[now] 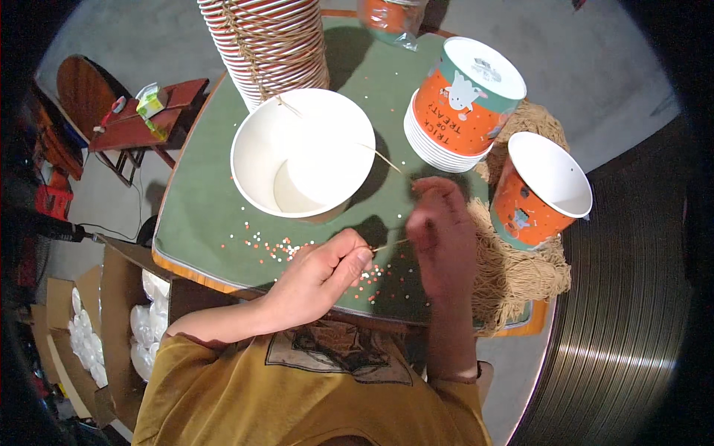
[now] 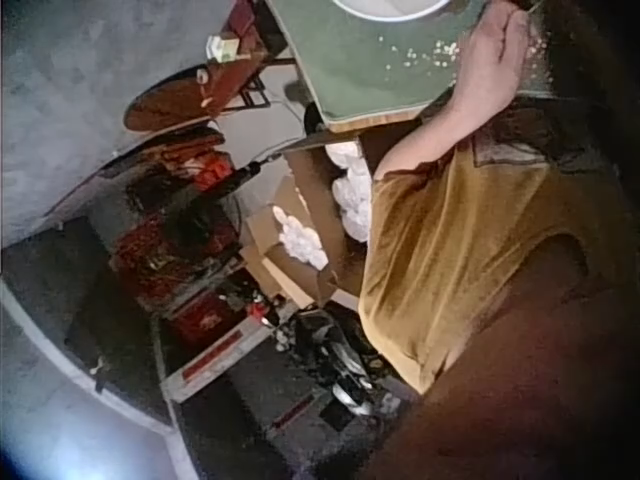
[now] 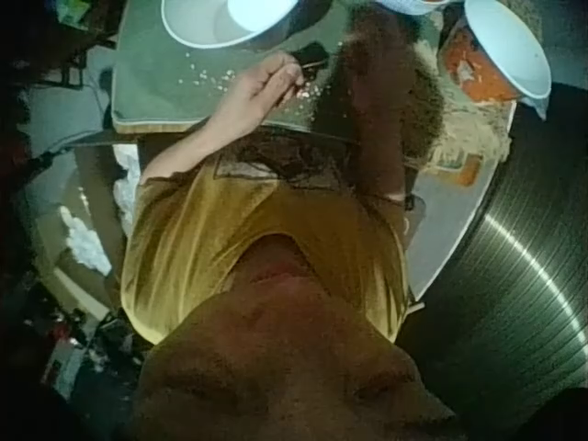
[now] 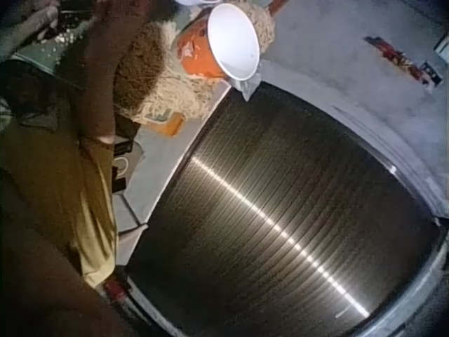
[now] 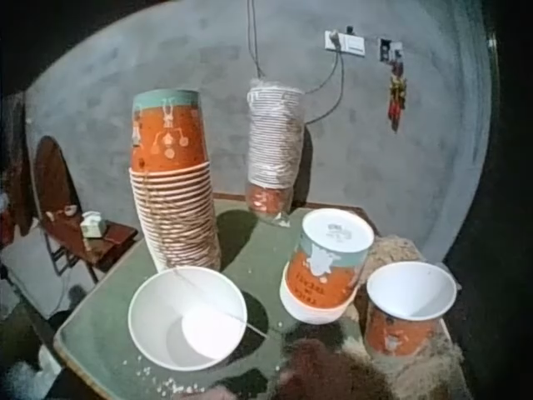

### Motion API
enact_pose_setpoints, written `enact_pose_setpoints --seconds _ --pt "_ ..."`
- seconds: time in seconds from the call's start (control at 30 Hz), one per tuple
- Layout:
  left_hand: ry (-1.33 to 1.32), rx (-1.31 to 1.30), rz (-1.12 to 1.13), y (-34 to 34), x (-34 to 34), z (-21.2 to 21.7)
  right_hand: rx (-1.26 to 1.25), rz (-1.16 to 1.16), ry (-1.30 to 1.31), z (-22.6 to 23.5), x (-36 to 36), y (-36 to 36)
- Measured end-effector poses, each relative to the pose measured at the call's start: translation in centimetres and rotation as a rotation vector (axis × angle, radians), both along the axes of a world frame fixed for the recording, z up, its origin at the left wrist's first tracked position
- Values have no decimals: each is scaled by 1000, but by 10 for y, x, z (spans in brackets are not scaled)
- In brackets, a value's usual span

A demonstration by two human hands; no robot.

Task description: Attaching elastic handles to paper buckets by threading them through pre-drilled holes.

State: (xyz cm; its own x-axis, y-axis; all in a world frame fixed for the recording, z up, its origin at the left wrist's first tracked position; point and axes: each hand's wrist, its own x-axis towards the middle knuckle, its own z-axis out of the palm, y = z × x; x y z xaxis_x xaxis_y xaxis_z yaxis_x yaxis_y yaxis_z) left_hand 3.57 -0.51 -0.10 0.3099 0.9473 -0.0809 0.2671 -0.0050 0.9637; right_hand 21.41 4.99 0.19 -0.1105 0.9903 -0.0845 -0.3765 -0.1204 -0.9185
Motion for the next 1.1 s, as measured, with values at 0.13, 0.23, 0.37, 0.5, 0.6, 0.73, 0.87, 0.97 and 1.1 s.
enact_pose_setpoints --seconds 0.13,0.23,0.37,0.5,0.6,0.73,0.87,0.97,1.1 --pt "260 148 -9 1 -3 15 676 -248 -970 -26 4 -6" --pt "319 251 -3 1 -10 12 384 201 -530 -14 -1 -23" --pt "373 320 6 1 -15 17 372 265 -422 -21 -21 -32" --pt "430 327 47 -4 -26 17 423 210 -515 -22 -29 -32" --pt "516 681 138 -6 -33 15 400 164 -500 -19 -34 -33" --pt "811 961 243 5 -34 34 295 56 -517 -13 -41 -27" --pt "820 969 216 16 -42 26 202 66 -526 -13 -47 -22" --pt "743 961 194 18 -38 25 222 73 -502 -15 -47 -21" --pt "734 944 203 19 -36 24 225 75 -501 -18 -46 -22"
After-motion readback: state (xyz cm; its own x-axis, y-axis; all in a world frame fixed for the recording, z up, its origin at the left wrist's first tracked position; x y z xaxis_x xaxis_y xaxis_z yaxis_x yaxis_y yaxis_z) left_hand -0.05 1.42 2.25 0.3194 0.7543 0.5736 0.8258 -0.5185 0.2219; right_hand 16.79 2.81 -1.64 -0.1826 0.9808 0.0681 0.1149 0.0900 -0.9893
